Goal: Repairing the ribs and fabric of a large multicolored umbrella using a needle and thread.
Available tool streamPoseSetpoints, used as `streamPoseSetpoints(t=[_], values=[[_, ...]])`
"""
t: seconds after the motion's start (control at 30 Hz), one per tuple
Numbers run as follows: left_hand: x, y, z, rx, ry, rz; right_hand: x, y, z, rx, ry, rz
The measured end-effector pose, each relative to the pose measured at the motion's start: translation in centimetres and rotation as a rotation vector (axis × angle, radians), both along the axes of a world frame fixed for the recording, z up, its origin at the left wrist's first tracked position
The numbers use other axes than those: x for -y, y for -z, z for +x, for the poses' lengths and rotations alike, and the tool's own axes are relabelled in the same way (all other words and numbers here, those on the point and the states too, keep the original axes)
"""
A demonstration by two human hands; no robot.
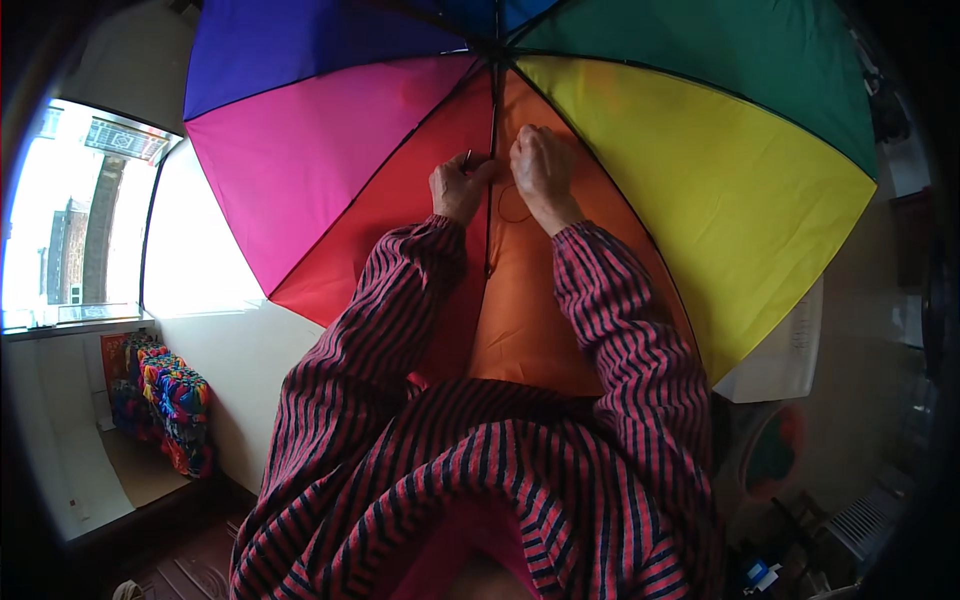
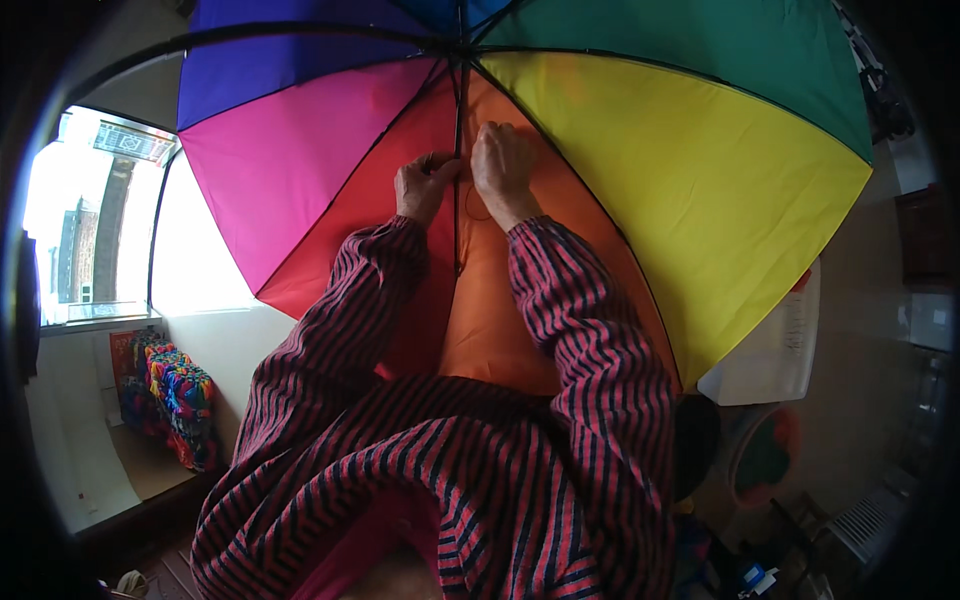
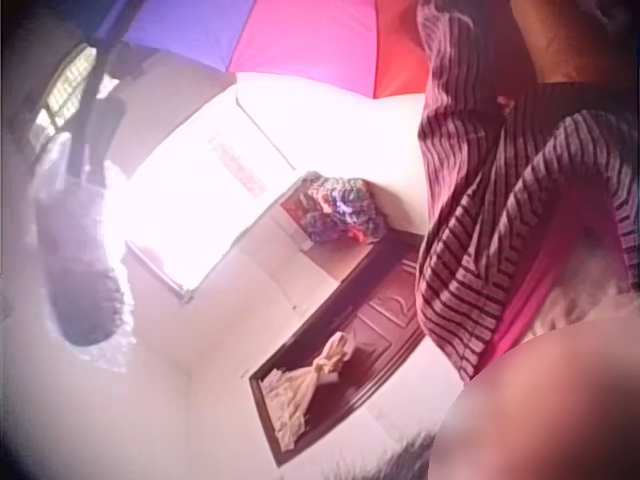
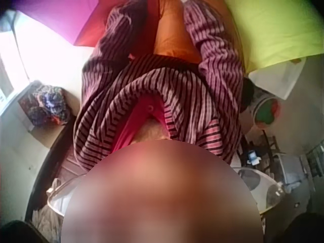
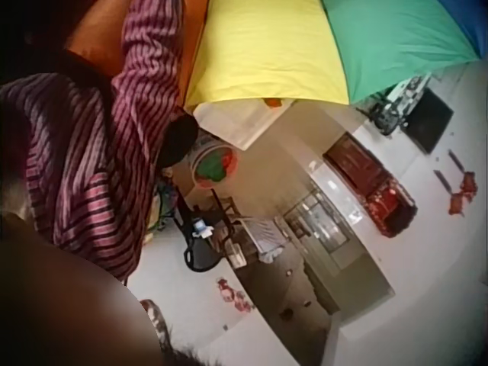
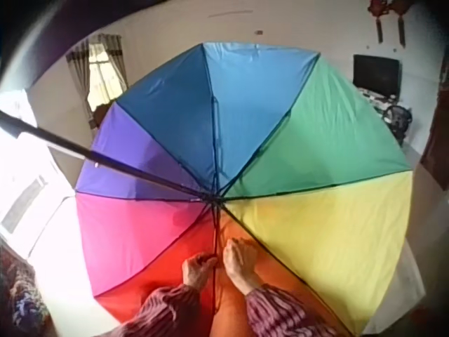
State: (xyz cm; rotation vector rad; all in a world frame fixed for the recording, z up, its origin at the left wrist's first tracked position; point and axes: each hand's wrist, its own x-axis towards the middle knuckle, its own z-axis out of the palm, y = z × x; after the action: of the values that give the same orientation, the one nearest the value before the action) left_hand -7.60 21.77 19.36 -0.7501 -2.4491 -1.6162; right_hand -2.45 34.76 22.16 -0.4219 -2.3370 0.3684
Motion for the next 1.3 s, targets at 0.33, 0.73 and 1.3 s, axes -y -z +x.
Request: streamPoseSetpoints(t=[0.33, 0.73, 1.3], values=[[-0.4, -2.6, 1.2, 0.546, -0.04, 0.205, 0.2, 1.7, 0.3, 0.14, -0.207, -0.013], [-0.2, -2.0, 0.1, 0.83, -0.028, 0.318, -0.8, 1.6, -0.3, 0.058, -0.362, 0.134], [-2.3, -0.2, -1.3, 0.985, -0.159, 0.617, 0.7, 1.1, -0.2, -0.143, -0.181, 0.145]])
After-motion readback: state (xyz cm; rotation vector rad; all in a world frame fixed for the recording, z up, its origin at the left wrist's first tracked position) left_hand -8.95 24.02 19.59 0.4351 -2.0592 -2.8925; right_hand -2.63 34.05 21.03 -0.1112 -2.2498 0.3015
